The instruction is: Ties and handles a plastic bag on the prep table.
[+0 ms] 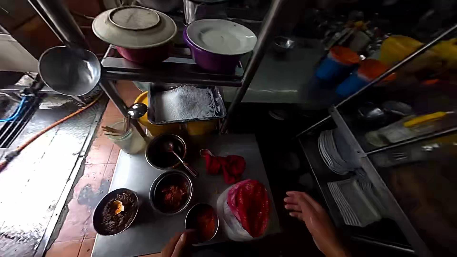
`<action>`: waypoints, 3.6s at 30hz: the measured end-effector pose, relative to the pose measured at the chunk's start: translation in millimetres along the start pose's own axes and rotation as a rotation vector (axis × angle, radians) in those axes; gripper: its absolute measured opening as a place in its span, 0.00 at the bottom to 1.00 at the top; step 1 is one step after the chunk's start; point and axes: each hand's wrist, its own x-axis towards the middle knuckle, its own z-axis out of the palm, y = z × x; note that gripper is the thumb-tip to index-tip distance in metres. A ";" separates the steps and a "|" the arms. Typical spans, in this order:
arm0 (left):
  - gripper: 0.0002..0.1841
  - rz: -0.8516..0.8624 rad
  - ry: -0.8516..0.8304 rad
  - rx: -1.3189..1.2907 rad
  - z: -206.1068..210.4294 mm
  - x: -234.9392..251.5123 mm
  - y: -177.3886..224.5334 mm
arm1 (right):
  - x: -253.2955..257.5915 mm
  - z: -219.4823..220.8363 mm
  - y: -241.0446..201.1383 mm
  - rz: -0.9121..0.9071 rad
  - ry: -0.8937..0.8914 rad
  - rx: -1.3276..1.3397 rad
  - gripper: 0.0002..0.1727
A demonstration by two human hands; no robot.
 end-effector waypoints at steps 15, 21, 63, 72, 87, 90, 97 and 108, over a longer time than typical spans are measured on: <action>0.32 -0.469 0.156 -0.412 165.4 148.9 16.4 | 37.1 23.5 87.7 0.451 -0.369 0.582 0.20; 0.28 -0.538 0.093 -0.421 161.8 138.6 16.4 | 49.0 21.6 95.8 -0.020 -0.204 0.295 0.17; 0.19 -0.161 -0.055 -0.414 189.1 143.9 74.2 | 73.1 28.4 52.0 0.264 -0.642 0.974 0.29; 0.07 -0.006 0.110 -0.281 172.6 154.5 77.0 | 89.5 15.9 42.7 0.100 -0.372 0.628 0.17; 0.23 -0.110 0.009 0.269 157.9 122.4 164.7 | 86.7 -17.1 -20.2 -0.507 0.075 0.001 0.11; 0.30 -0.099 -0.019 0.140 150.9 115.4 162.5 | 94.2 -19.2 -27.0 -0.535 0.051 0.002 0.10; 0.26 0.053 0.342 0.888 172.5 91.3 176.9 | 78.7 -38.2 -62.9 -0.181 -0.138 0.113 0.10; 0.17 0.060 0.195 1.121 172.8 53.4 193.6 | 59.8 -70.2 -99.7 -0.111 -0.324 0.112 0.12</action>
